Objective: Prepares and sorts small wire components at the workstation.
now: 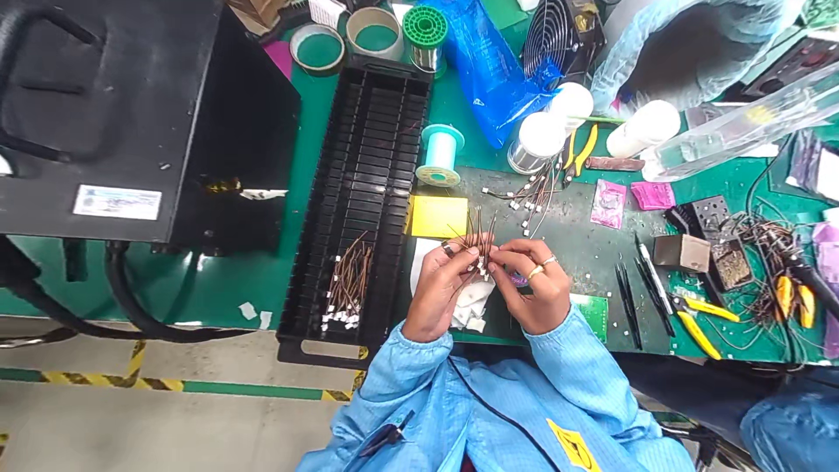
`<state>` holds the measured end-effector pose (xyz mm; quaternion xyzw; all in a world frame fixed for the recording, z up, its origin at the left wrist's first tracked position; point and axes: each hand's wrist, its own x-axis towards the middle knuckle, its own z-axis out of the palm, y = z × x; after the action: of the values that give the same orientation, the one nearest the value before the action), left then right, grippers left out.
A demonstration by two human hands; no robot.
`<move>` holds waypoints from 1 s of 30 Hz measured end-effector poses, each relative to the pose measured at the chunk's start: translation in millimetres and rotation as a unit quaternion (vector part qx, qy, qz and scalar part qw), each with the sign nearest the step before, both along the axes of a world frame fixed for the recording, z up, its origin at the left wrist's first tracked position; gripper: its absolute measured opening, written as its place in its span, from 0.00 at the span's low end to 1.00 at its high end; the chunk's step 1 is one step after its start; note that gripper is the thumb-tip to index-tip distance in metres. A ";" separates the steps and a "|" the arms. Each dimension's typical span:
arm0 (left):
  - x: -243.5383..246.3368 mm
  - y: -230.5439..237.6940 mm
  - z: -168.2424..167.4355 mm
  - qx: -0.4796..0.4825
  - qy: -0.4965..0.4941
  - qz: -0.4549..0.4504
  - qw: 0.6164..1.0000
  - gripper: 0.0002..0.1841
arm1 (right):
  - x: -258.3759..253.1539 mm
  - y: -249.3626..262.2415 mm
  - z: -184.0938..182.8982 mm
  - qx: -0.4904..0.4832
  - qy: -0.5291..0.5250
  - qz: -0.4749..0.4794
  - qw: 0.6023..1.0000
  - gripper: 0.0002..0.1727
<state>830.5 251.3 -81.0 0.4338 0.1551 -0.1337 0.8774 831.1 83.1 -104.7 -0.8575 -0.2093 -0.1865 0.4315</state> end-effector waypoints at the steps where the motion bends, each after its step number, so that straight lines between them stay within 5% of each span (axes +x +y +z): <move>1: 0.2 -0.4 -0.2 0.006 0.001 0.005 1.000 0.13 | 0.9 3.5 -1.3 -0.012 -0.004 -0.010 1.000 0.08; 8: -0.2 1.4 -5.8 -0.010 -0.032 -0.012 0.999 0.14 | -22.2 14.4 11.6 -0.116 -0.104 -0.029 0.987 0.09; 15: -0.8 0.7 -4.7 -0.037 -0.035 -0.014 0.999 0.14 | -17.1 24.5 6.5 -0.189 -0.181 0.099 0.960 0.10; 19: -0.4 0.0 -1.8 -0.051 -0.025 -0.017 0.998 0.12 | -15.4 20.3 4.0 -0.110 -0.167 0.112 0.973 0.09; 23: -1.1 0.0 0.3 -0.039 -0.021 -0.012 0.999 0.12 | -18.8 17.0 7.9 0.173 0.025 0.176 0.969 0.05; 25: -1.5 -1.3 1.0 -0.017 -0.028 -0.018 0.999 0.12 | -18.5 18.0 11.2 0.272 0.095 0.121 0.950 0.08; 30: -3.6 -3.6 2.2 0.035 -0.062 -0.075 0.995 0.16 | -5.8 24.2 7.6 0.155 0.065 -0.067 0.983 0.12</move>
<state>826.9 247.7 -78.8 0.4821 0.0723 -0.1661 0.8572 825.3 107.3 -97.1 -0.8028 -0.0909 -0.1889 0.5582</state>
